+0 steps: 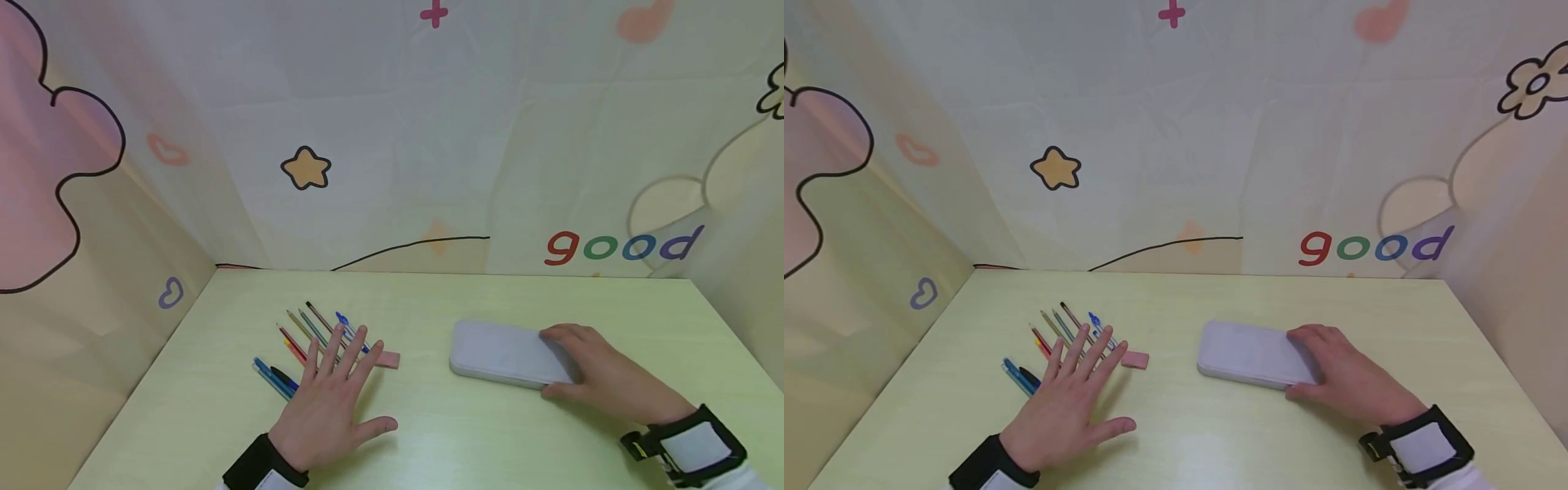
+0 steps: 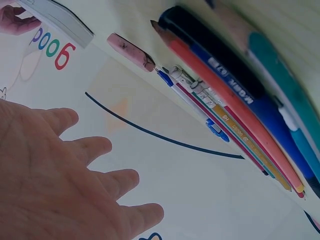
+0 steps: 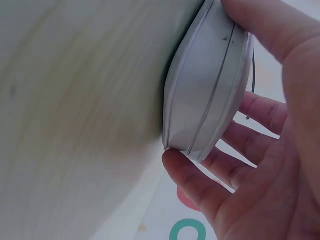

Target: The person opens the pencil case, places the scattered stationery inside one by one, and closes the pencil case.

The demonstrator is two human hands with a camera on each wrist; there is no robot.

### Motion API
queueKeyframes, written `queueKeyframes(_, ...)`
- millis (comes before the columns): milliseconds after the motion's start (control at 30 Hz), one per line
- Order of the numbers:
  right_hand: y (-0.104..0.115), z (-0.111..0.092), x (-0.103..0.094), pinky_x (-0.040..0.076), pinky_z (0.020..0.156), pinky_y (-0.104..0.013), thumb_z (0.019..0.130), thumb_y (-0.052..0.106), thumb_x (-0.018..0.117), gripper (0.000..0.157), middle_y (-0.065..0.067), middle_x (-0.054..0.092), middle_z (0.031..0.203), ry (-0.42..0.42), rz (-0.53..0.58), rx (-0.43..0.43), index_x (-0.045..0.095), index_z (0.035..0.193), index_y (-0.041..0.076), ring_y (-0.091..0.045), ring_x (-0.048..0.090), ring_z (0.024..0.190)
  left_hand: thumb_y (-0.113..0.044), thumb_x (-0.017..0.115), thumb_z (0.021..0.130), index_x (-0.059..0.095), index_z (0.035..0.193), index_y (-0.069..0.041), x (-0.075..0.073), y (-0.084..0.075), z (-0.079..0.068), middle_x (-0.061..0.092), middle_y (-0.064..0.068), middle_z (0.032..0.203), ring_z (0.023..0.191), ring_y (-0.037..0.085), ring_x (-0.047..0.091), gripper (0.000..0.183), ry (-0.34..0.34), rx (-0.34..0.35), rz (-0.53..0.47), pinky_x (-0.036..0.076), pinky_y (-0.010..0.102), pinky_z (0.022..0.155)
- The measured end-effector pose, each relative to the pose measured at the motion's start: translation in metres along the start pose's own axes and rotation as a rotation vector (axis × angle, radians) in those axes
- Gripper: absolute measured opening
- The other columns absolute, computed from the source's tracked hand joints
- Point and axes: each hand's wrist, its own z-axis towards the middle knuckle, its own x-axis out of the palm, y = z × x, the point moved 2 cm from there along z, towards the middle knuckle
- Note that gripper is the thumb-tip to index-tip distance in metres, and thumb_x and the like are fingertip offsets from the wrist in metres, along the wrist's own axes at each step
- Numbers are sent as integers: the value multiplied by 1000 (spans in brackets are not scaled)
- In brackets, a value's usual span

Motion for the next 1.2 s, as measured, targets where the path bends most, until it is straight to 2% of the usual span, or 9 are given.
queueKeyframes(200, 6, 2, 6, 43, 101, -51, 76, 65, 74, 88, -11, 48, 139, -2, -22, -30, 50, 140, 9, -29, 45, 126, -86, 42, 82, 30, 159, -24, 1, 0, 0, 15, 7, 165, 150, 38, 7, 100, -17, 11, 12, 9, 63, 113)
queueKeyframes(533, 21, 3, 11, 45, 100, -48, 76, 63, 75, 87, -9, 47, 139, 29, -15, -35, 50, 140, 11, -26, 46, 124, -87, 39, 82, 30, 159, -23, 1, -1, 1, 15, 8, 165, 150, 38, 7, 100, -16, 17, 11, 9, 64, 113)
queueKeyframes(767, 30, 3, 16, 45, 100, -43, 76, 61, 76, 84, -5, 46, 140, 25, -28, -62, 51, 140, 13, -22, 45, 125, -87, 39, 81, 30, 159, -23, 1, -1, 1, 15, 8, 165, 150, 36, 2, 101, -15, 24, 29, 9, 63, 114)
queueKeyframes(967, 41, 3, 17, 46, 99, -42, 76, 66, 72, 86, -3, 45, 141, 33, -35, -69, 51, 141, 14, -20, 46, 124, -86, 44, 81, 31, 158, -20, 3, -2, 2, 17, 10, 165, 150, 37, 3, 102, -23, 52, 10, 12, 62, 114)
queueKeyframes(1067, 45, 3, 18, 47, 99, -42, 76, 68, 71, 87, -2, 45, 141, 38, -42, -66, 51, 142, 15, -19, 46, 124, -84, 47, 81, 30, 159, -19, 4, -4, 3, 14, 11, 165, 150, 35, -1, 103, -7, 67, -15, 11, 60, 115)
queueKeyframes(1200, 48, 3, 21, 46, 99, -42, 76, 68, 71, 87, -3, 46, 141, 36, -51, -72, 51, 141, 15, -19, 46, 124, -82, 52, 80, 28, 159, -20, 4, -6, 6, 12, 11, 165, 150, 36, 1, 103, 31, 83, -48, 10, 58, 116)
